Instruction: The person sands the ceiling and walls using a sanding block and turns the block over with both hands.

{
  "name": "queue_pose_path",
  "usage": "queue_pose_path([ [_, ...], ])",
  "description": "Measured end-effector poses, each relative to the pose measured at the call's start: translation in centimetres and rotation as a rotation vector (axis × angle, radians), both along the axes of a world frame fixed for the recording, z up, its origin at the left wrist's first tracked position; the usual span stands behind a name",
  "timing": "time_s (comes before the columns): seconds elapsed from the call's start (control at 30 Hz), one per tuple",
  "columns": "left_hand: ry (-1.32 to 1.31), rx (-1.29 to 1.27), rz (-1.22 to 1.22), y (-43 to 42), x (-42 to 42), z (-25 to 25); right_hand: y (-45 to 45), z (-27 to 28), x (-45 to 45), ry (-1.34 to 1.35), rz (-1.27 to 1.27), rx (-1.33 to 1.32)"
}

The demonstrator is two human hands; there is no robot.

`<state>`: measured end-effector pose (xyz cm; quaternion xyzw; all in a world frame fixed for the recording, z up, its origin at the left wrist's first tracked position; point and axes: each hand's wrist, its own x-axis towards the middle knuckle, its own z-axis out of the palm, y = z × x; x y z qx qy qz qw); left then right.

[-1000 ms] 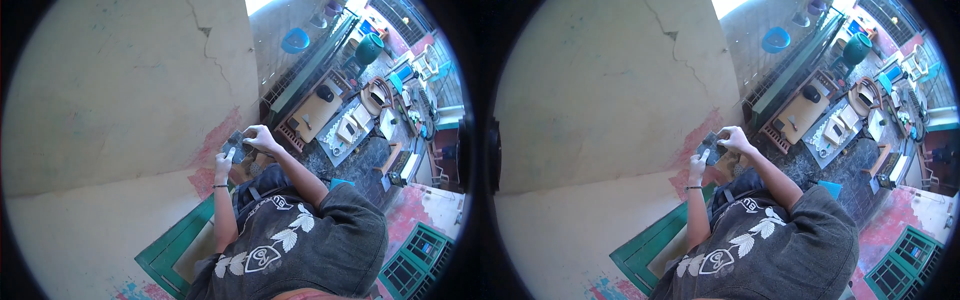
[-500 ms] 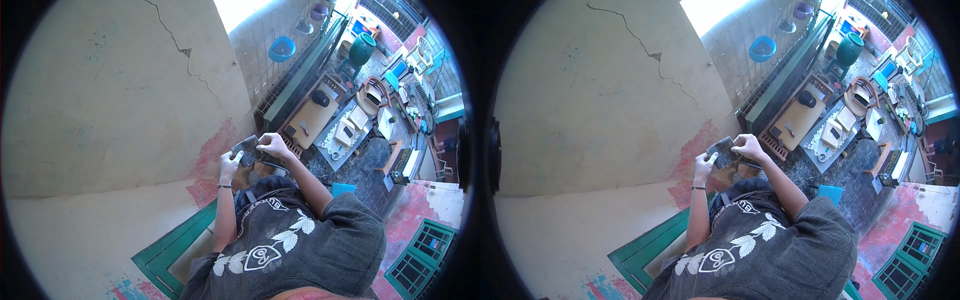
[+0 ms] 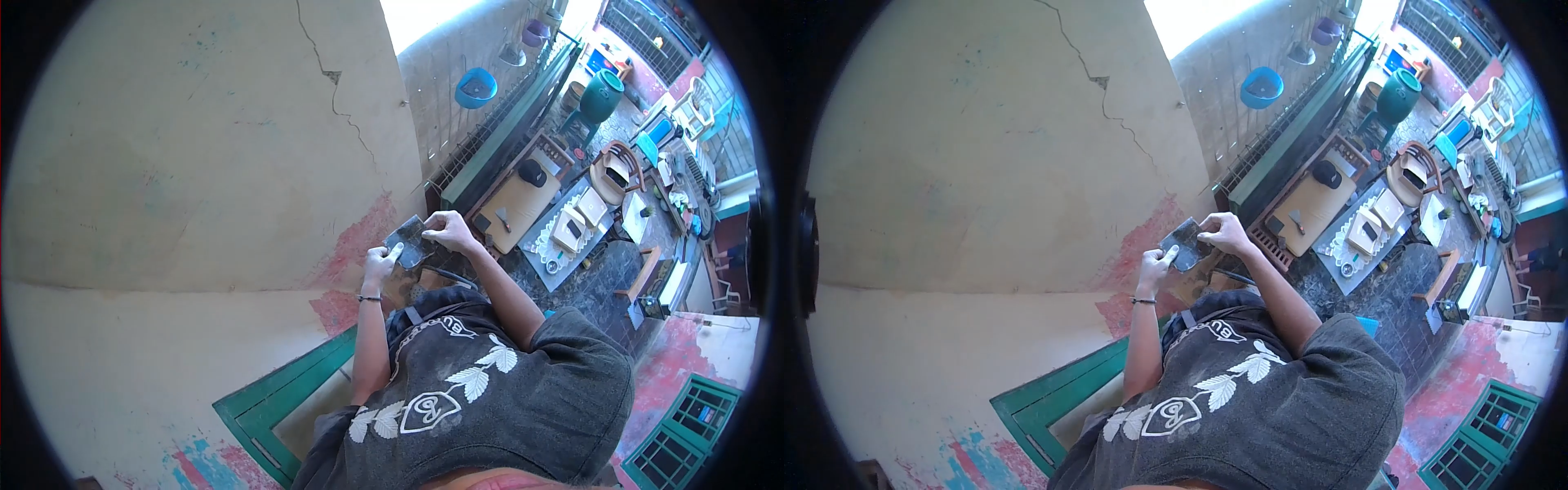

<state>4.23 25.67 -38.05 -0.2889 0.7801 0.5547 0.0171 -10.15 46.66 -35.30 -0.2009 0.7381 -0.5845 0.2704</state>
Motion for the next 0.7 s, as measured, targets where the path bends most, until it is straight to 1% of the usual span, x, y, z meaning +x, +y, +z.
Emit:
queue_pose_path([
  [0.07,0.009,0.015,0.002,0.4,0.4,1.9,-0.3,0.7,0.2,0.046,-0.006,0.038],
  [0.17,0.125,0.078,-0.023,0.2,0.9,1.6,-1.0,0.1,0.1,0.054,-0.005,0.053],
  [0.27,0.145,0.091,-0.105,-0.8,1.5,1.1,-1.9,-0.8,0.5,0.087,-0.064,0.017],
  [0.37,0.096,0.214,-0.036,-0.9,1.7,0.5,-2.4,-0.7,1.0,0.013,-0.065,-0.015],
  [0.47,0.205,0.26,0.064,-0.7,1.9,0.5,-3.0,-0.6,1.8,0.023,-0.071,-0.016],
  [0.57,0.187,0.202,0.105,-1.8,2.0,0.2,-3.6,-0.2,2.2,0.054,-0.07,-0.002],
  [0.6,0.249,0.205,0.146,-2.2,1.8,-0.3,-3.7,-0.2,2.4,0.067,-0.067,-0.005],
  [0.63,0.311,0.207,0.186,-2.7,1.6,-2.0,-3.9,-0.3,2.4,0.061,-0.047,-0.026],
  [0.67,0.373,0.208,0.226,-2.9,1.5,-2.3,-4.2,-0.3,2.6,0.062,-0.057,-0.083],
  [0.7,0.39,0.176,0.248,-3.2,1.5,-2.6,-4.0,-0.3,2.6,0.049,-0.048,-0.084],
])
